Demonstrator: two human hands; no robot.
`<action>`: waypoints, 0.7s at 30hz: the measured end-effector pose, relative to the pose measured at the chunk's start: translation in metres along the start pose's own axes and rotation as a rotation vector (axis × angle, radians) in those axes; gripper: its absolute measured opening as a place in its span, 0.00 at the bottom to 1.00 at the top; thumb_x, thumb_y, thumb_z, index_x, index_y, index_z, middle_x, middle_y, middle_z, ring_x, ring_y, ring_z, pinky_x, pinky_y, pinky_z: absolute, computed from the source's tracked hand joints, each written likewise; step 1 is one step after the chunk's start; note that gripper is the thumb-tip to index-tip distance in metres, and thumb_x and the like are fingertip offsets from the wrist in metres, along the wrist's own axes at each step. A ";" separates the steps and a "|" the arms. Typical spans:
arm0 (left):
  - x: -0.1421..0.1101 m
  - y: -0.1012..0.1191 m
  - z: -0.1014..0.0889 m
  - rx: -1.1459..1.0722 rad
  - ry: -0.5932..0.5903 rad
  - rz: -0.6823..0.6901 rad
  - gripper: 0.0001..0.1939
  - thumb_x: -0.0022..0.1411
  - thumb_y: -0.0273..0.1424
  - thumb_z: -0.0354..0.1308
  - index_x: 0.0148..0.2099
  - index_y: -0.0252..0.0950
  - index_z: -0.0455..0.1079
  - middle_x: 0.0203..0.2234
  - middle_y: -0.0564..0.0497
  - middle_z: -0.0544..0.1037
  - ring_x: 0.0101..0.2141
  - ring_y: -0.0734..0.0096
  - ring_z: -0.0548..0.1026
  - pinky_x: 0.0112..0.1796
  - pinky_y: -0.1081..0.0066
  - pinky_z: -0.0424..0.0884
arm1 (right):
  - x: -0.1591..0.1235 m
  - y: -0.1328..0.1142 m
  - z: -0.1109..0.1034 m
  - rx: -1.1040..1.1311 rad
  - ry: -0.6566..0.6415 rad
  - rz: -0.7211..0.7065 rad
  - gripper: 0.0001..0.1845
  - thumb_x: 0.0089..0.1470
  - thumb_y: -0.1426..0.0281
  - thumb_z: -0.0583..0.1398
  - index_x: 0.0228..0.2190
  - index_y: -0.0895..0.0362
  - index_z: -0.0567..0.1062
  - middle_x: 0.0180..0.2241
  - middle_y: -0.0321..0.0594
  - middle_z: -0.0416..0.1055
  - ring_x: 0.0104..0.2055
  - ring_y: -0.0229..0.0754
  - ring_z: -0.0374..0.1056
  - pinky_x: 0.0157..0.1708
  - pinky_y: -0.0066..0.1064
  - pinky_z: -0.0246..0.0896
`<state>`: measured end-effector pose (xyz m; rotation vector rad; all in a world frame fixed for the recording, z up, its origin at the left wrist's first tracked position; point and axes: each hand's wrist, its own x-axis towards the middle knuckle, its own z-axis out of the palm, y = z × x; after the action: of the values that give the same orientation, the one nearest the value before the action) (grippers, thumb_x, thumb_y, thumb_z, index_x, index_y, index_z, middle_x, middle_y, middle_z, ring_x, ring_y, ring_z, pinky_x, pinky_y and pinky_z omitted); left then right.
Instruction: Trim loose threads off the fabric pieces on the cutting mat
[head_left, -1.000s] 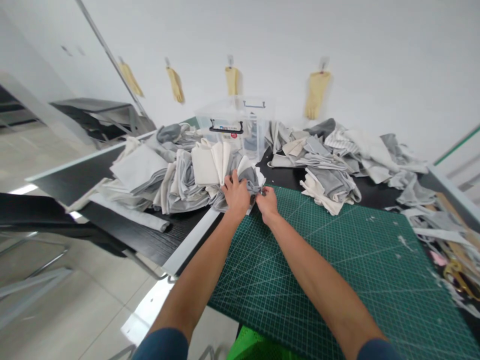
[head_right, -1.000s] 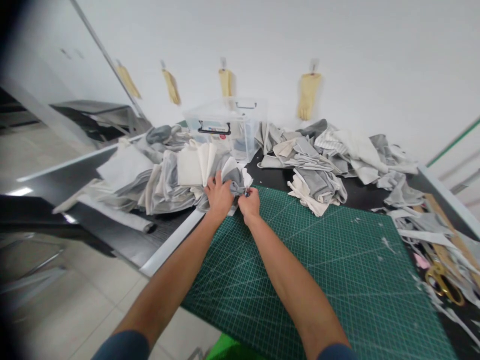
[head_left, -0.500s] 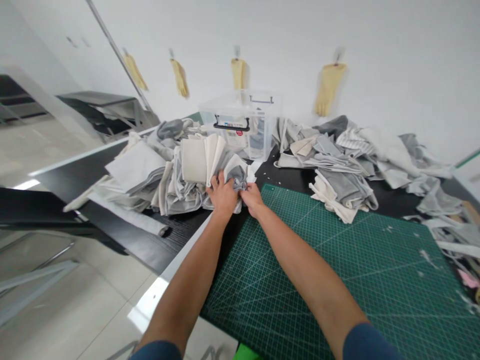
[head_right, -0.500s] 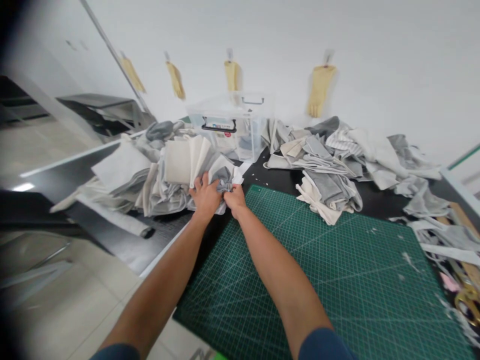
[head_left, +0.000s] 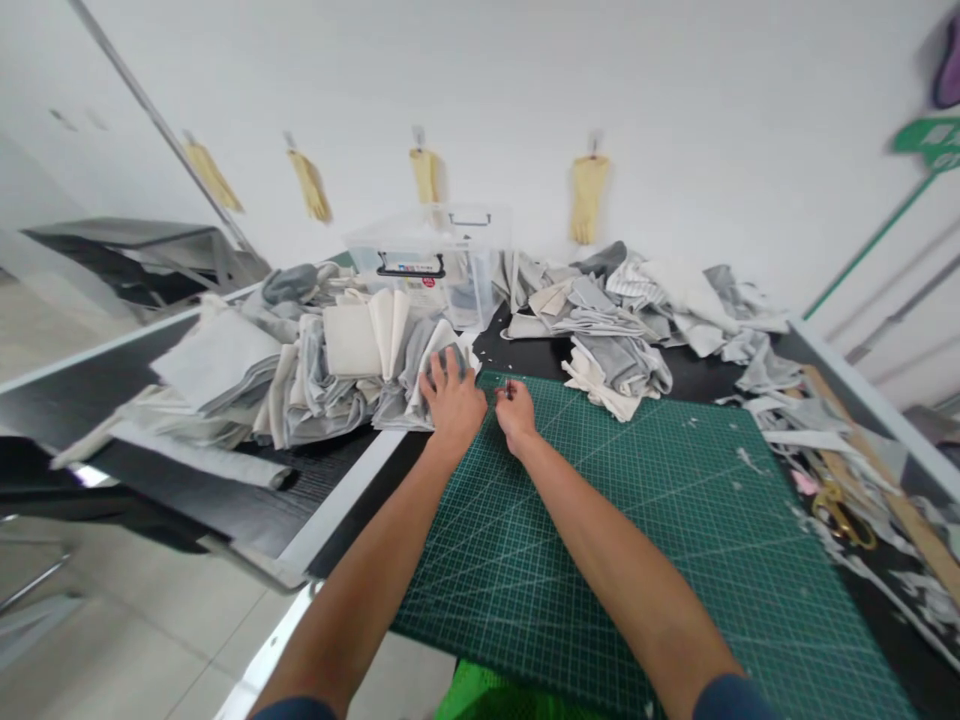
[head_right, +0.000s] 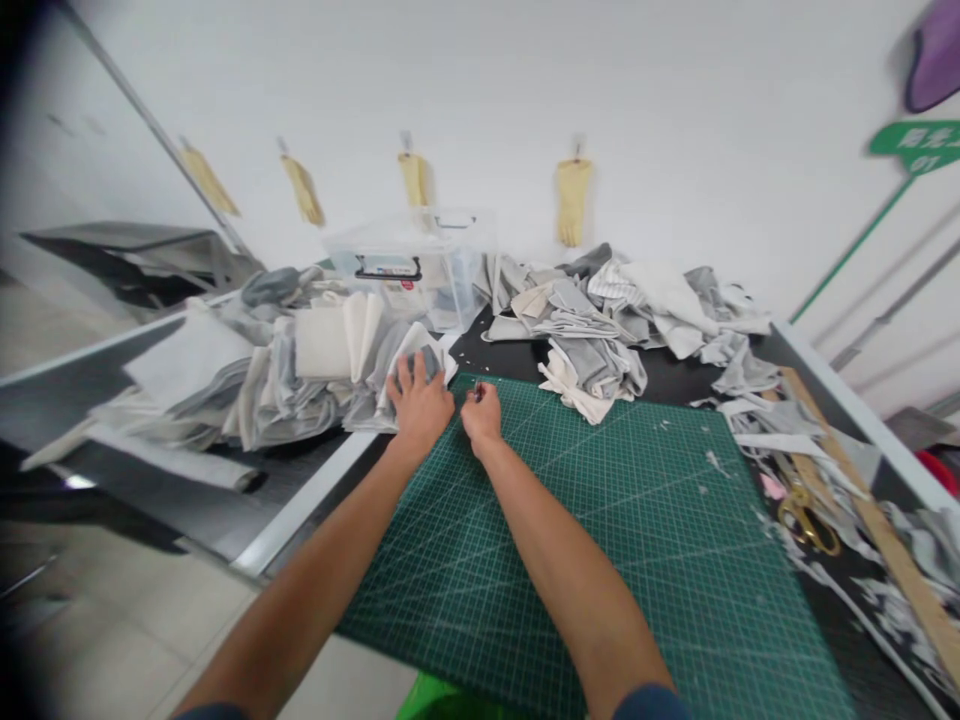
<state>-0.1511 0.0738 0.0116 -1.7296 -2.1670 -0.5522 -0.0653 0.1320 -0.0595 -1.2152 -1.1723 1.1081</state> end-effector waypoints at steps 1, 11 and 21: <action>-0.002 0.010 0.001 -0.009 0.006 0.033 0.25 0.64 0.30 0.51 0.62 0.37 0.72 0.73 0.43 0.52 0.73 0.42 0.43 0.67 0.38 0.44 | -0.001 0.000 -0.011 0.001 0.017 -0.008 0.13 0.55 0.69 0.58 0.43 0.54 0.73 0.41 0.40 0.76 0.43 0.43 0.71 0.47 0.33 0.64; -0.011 0.110 0.031 -0.194 -0.019 0.248 0.22 0.66 0.29 0.48 0.58 0.35 0.74 0.69 0.40 0.63 0.71 0.47 0.54 0.67 0.45 0.53 | 0.005 0.005 -0.127 -0.053 0.177 -0.139 0.10 0.53 0.66 0.58 0.39 0.53 0.73 0.34 0.38 0.75 0.40 0.45 0.70 0.42 0.33 0.64; -0.016 0.187 0.076 -0.435 -0.218 0.572 0.24 0.68 0.27 0.49 0.64 0.39 0.68 0.65 0.41 0.67 0.66 0.55 0.62 0.63 0.54 0.60 | 0.015 0.018 -0.223 -0.220 0.374 -0.149 0.15 0.53 0.66 0.58 0.43 0.56 0.73 0.42 0.45 0.76 0.42 0.46 0.70 0.48 0.36 0.63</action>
<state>0.0342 0.1334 -0.0437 -2.6150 -1.6149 -0.7337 0.1587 0.1291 -0.0763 -1.4068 -1.0909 0.6177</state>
